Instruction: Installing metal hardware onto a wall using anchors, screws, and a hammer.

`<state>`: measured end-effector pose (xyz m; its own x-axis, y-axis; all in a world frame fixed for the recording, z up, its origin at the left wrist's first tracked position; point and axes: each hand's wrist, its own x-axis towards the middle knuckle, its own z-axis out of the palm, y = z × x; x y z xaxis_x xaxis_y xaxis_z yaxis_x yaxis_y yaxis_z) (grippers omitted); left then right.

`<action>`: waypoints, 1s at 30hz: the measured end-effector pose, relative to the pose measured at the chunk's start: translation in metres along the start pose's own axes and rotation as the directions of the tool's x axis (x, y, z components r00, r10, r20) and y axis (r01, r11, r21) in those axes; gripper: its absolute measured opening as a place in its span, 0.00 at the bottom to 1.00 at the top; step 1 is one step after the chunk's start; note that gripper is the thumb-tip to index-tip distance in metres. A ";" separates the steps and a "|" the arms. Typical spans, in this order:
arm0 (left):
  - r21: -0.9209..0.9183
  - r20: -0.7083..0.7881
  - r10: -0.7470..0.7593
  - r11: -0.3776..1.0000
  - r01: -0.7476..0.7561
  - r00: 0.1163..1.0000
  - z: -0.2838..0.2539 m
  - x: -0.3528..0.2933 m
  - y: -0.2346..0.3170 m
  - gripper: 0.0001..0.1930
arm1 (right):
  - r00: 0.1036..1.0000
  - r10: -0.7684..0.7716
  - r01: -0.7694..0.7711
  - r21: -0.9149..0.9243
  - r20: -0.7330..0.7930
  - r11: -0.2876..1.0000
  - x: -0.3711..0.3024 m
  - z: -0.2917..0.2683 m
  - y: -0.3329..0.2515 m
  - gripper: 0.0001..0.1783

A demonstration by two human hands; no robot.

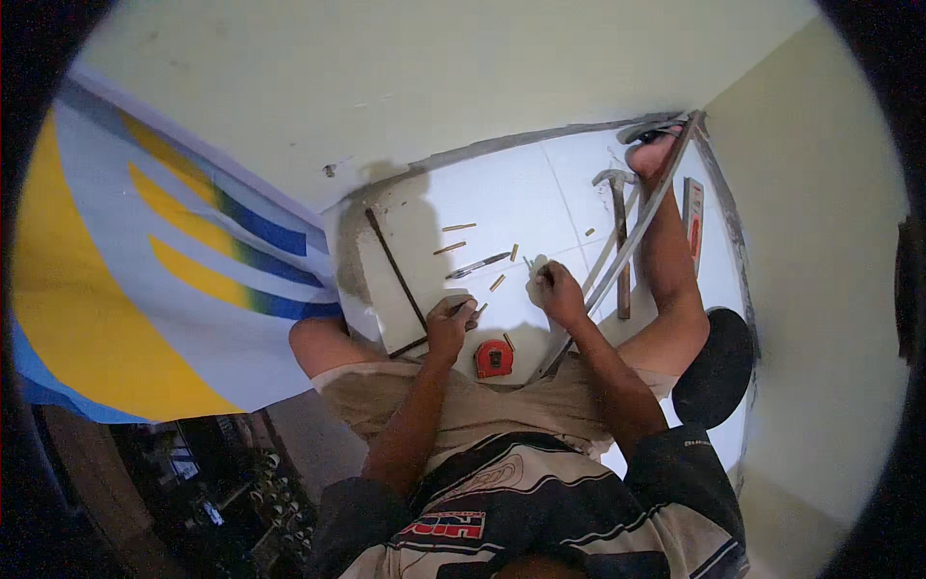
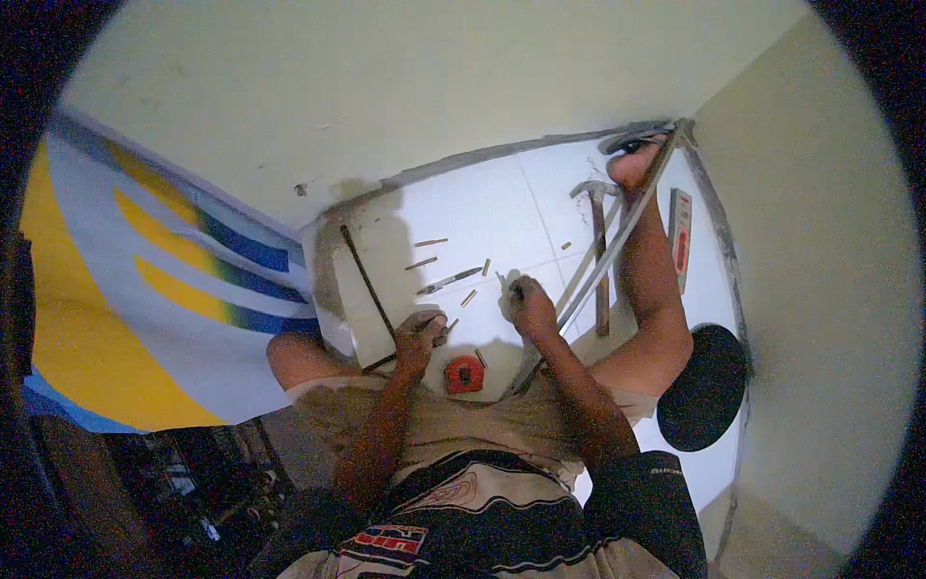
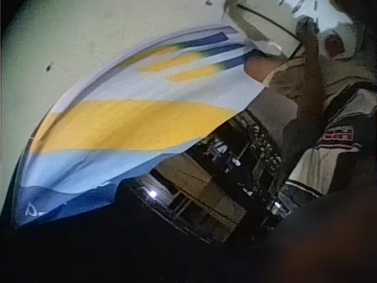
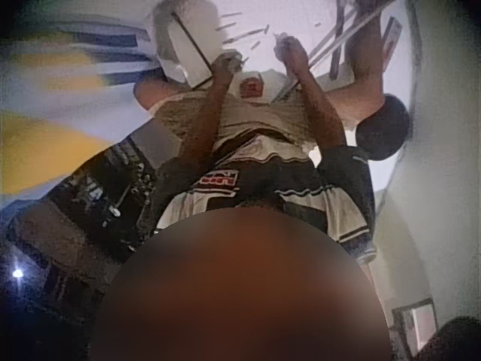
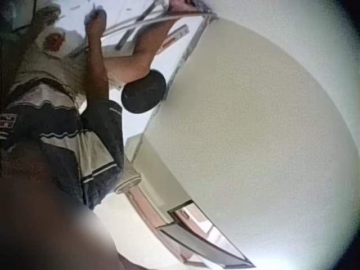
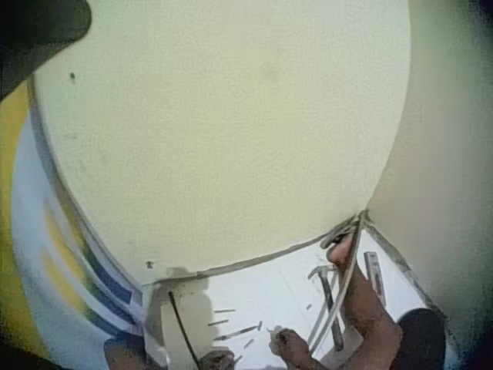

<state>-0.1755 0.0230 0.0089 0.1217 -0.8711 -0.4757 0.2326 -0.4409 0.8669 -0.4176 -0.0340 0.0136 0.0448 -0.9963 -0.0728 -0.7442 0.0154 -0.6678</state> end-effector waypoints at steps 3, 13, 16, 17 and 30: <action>-0.037 0.045 -0.027 0.999 0.029 0.999 0.015 0.002 0.010 0.12 | 0.941 0.207 -0.332 0.606 0.268 0.723 -0.007 0.015 0.017 0.09; -0.193 0.010 -0.020 0.981 0.021 1.000 0.002 0.028 -0.011 0.17 | 0.978 -0.190 0.162 -0.250 -0.090 0.955 0.020 0.032 -0.066 0.19; -0.196 -0.041 0.042 0.979 -0.049 0.998 -0.010 0.041 -0.016 0.17 | 0.955 -0.284 0.296 -0.255 0.084 0.921 0.055 0.054 -0.108 0.13; -0.198 -0.038 0.045 0.979 -0.052 0.998 -0.010 0.044 -0.015 0.17 | 0.955 -0.285 0.296 -0.258 0.081 0.920 0.065 0.062 -0.108 0.13; -0.690 0.011 -0.217 0.705 0.164 0.976 -0.028 0.049 0.026 0.15 | 0.952 -0.267 0.267 0.020 0.147 0.964 0.039 0.039 -0.126 0.10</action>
<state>-0.1365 -0.0249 0.0036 0.0579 -0.7568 -0.6510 0.8500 -0.3047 0.4298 -0.2958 -0.0720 0.0656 0.3394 -0.9406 -0.0002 -0.6916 -0.2494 -0.6778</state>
